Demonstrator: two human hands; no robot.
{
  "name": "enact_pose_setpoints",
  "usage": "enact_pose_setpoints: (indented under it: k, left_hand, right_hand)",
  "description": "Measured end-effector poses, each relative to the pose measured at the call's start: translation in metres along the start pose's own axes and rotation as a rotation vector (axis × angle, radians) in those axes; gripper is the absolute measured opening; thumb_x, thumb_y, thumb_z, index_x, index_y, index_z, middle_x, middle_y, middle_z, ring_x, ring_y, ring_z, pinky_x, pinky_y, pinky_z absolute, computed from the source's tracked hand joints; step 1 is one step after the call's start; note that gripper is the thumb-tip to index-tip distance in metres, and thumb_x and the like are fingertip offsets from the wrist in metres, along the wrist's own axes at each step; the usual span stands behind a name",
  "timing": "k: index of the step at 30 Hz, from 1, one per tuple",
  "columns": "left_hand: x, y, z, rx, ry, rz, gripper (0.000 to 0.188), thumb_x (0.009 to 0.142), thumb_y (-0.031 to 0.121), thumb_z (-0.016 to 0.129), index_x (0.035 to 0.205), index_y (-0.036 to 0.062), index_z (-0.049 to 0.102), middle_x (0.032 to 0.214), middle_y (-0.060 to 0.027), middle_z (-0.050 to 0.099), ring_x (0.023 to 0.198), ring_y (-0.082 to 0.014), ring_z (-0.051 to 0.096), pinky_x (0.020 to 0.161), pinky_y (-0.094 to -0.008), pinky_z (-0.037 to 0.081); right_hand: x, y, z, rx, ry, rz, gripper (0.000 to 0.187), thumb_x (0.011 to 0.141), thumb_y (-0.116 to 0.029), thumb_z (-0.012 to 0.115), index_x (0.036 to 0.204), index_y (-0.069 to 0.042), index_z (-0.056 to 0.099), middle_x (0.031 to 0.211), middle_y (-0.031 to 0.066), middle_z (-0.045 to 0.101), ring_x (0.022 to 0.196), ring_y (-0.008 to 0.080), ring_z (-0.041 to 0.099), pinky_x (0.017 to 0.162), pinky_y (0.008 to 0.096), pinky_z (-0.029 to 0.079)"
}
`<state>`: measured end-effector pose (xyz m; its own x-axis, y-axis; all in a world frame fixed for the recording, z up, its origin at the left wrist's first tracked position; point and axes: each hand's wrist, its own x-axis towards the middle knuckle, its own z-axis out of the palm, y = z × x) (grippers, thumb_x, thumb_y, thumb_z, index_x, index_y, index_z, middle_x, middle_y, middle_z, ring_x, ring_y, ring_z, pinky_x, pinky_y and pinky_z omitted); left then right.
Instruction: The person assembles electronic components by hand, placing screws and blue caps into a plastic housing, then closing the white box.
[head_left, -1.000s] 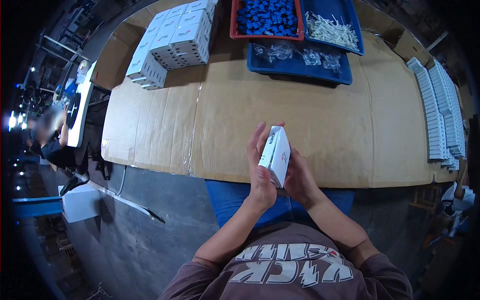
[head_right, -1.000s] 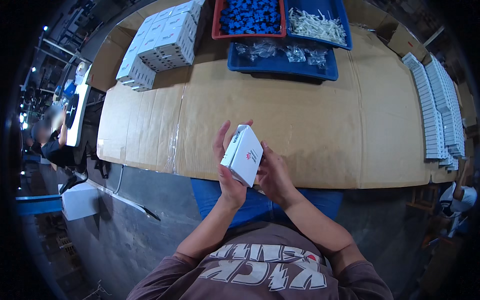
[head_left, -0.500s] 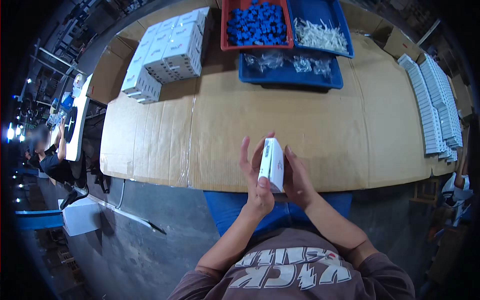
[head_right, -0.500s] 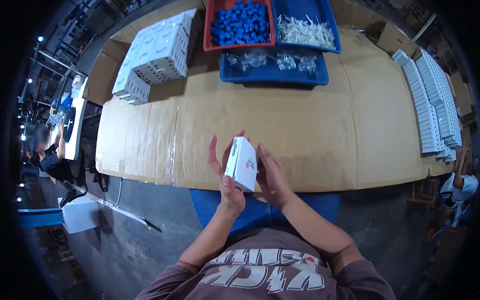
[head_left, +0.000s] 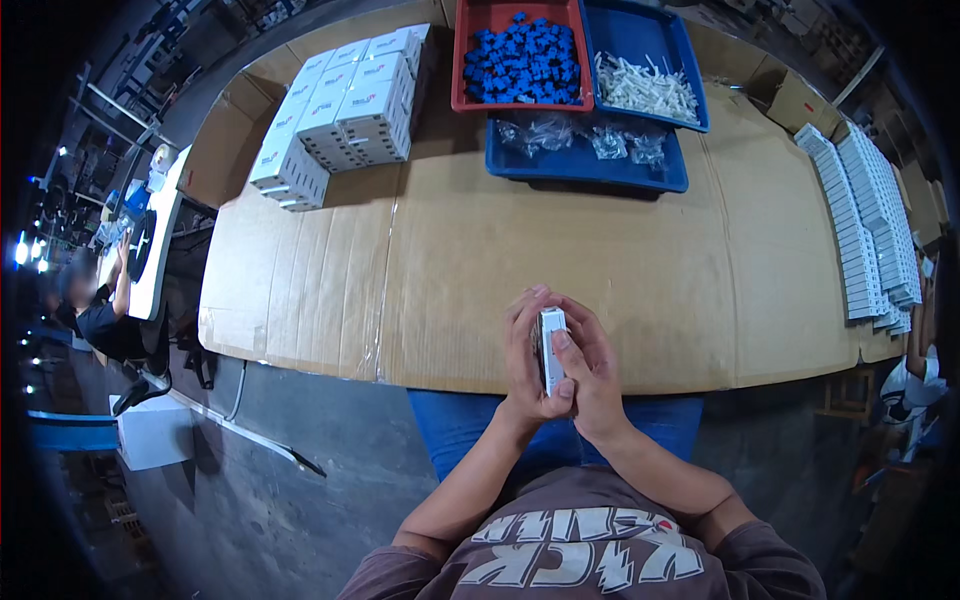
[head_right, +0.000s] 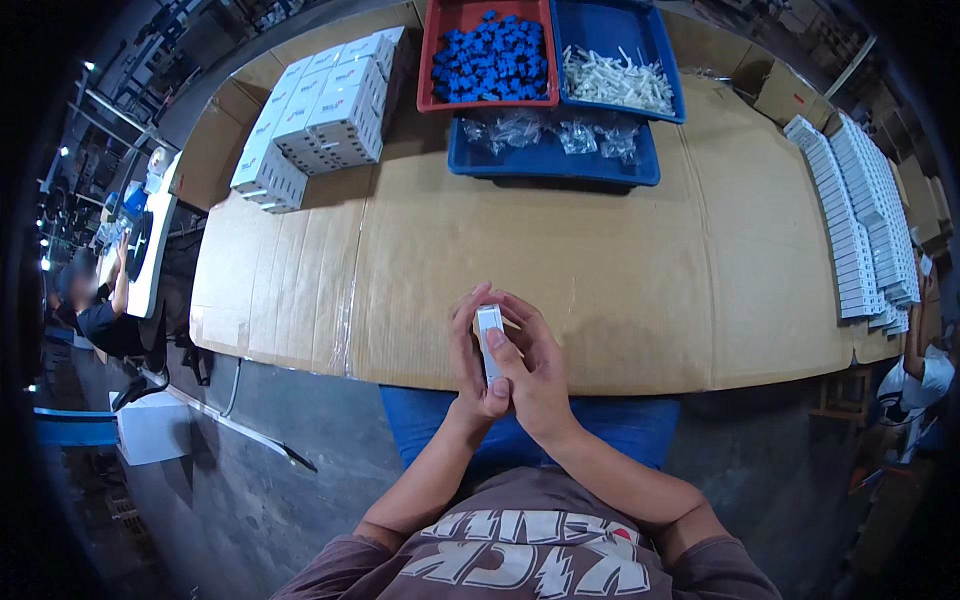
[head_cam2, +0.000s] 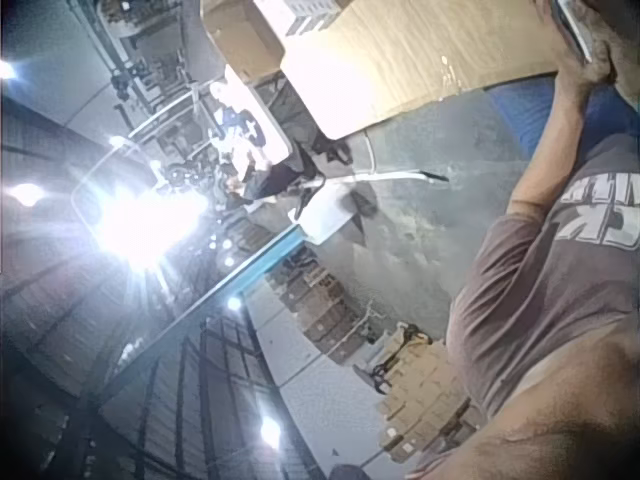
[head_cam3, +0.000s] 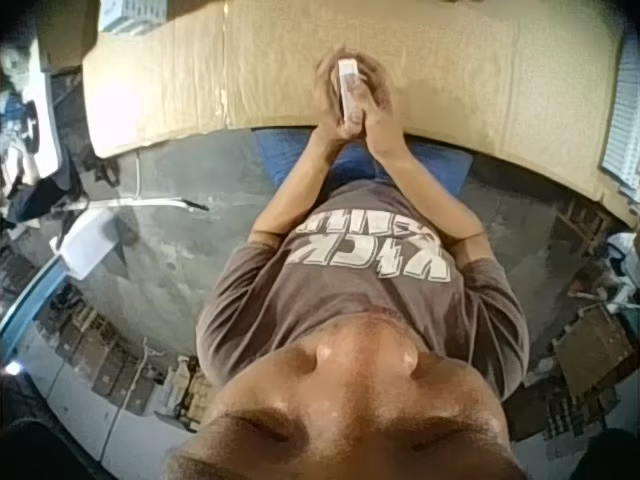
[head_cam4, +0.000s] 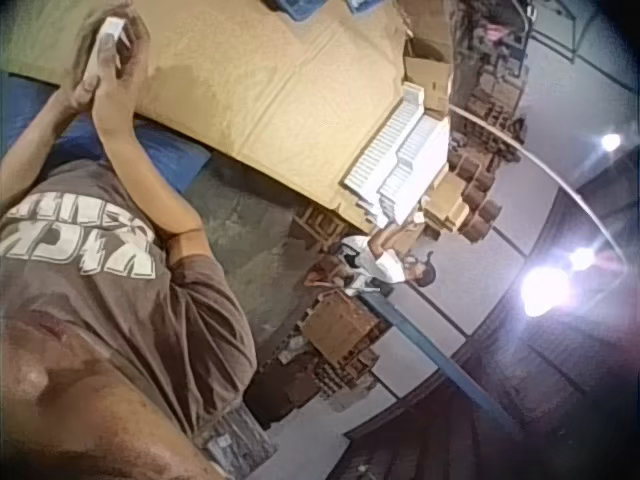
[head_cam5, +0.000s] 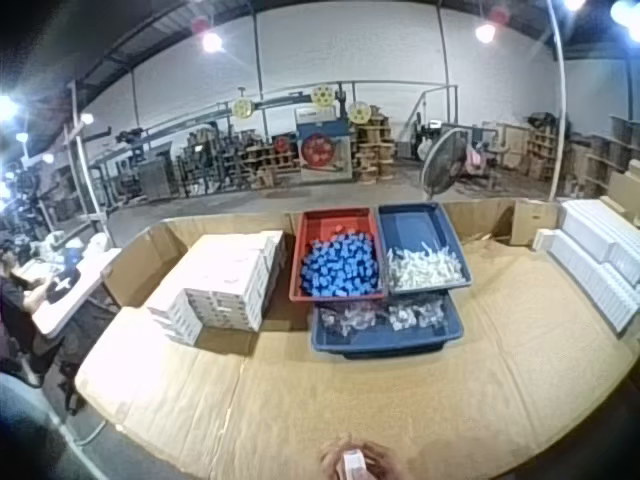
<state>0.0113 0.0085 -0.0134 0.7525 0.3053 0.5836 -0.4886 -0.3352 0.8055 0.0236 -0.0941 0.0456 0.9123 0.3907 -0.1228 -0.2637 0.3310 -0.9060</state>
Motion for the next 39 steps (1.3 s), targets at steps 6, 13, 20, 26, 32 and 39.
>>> enact_pose_setpoints:
  k: [6,13,20,26,32,39]
  left_hand:
    - [-0.011,-0.004,-0.001,0.028,0.139,-0.009,0.100,0.093,0.080,0.044,0.142,-0.0077,0.047,0.131,-0.0226,0.057,0.123,-0.0366,0.055,0.105,-0.0495,0.044]
    - [0.002,0.001,-0.006,-0.039,0.168,-0.018,0.091,0.093,0.071,0.042,0.122,-0.0130,0.060,0.116,-0.0275,0.064,0.107,-0.0382,0.062,0.089,-0.0466,0.053]
    - [-0.003,-0.008,0.004,-0.092,0.175,-0.073,0.093,0.093,0.073,0.038,0.122,-0.0125,0.061,0.116,-0.0277,0.064,0.108,-0.0380,0.062,0.090,-0.0464,0.052]
    - [-0.011,-0.016,0.008,0.090,-0.036,-0.012,0.109,0.088,0.072,0.059,0.155,-0.0107,0.035,0.143,-0.0304,0.049,0.130,-0.0425,0.050,0.108,-0.0510,0.044]
    - [-0.007,-0.010,0.013,0.126,-0.142,-0.169,0.112,0.094,0.069,0.060,0.164,-0.0071,0.018,0.153,-0.0292,0.041,0.139,-0.0418,0.044,0.117,-0.0482,0.036]
    - [0.004,0.046,0.018,-0.737,-0.119,-1.164,0.070,0.113,0.056,0.029,0.160,0.0042,0.033,0.147,-0.0125,0.054,0.131,-0.0178,0.056,0.108,-0.0322,0.047]
  right_hand:
    - [-0.009,0.015,0.005,0.027,-0.030,0.007,0.058,0.106,-0.020,0.064,0.155,0.001,0.042,0.143,0.0121,0.058,0.130,0.0185,0.057,0.107,0.0332,0.046]
    - [-0.014,0.029,0.002,-0.089,-0.016,-0.030,0.051,0.110,-0.018,0.056,0.155,0.003,0.046,0.143,0.0125,0.058,0.131,0.0166,0.055,0.109,0.0313,0.044]
    - [-0.012,0.028,-0.004,-0.164,0.061,0.014,0.048,0.112,-0.024,0.052,0.151,0.004,0.051,0.141,0.0117,0.061,0.128,0.0162,0.057,0.109,0.0313,0.045]
    - [0.008,0.009,-0.027,-0.010,0.039,0.188,0.065,0.113,-0.052,0.038,0.145,0.001,0.058,0.131,0.0084,0.067,0.119,0.0151,0.062,0.104,0.0299,0.049]
    - [0.013,-0.013,-0.059,0.034,-0.147,0.197,0.068,0.108,-0.051,0.053,0.155,-0.003,0.047,0.152,0.0145,0.054,0.142,0.0243,0.052,0.115,0.0398,0.043]
    - [0.017,-0.002,-0.091,-0.803,-0.302,-0.647,0.085,0.077,-0.043,0.089,0.147,-0.005,0.059,0.160,0.0237,0.043,0.148,0.0435,0.043,0.121,0.0560,0.033]
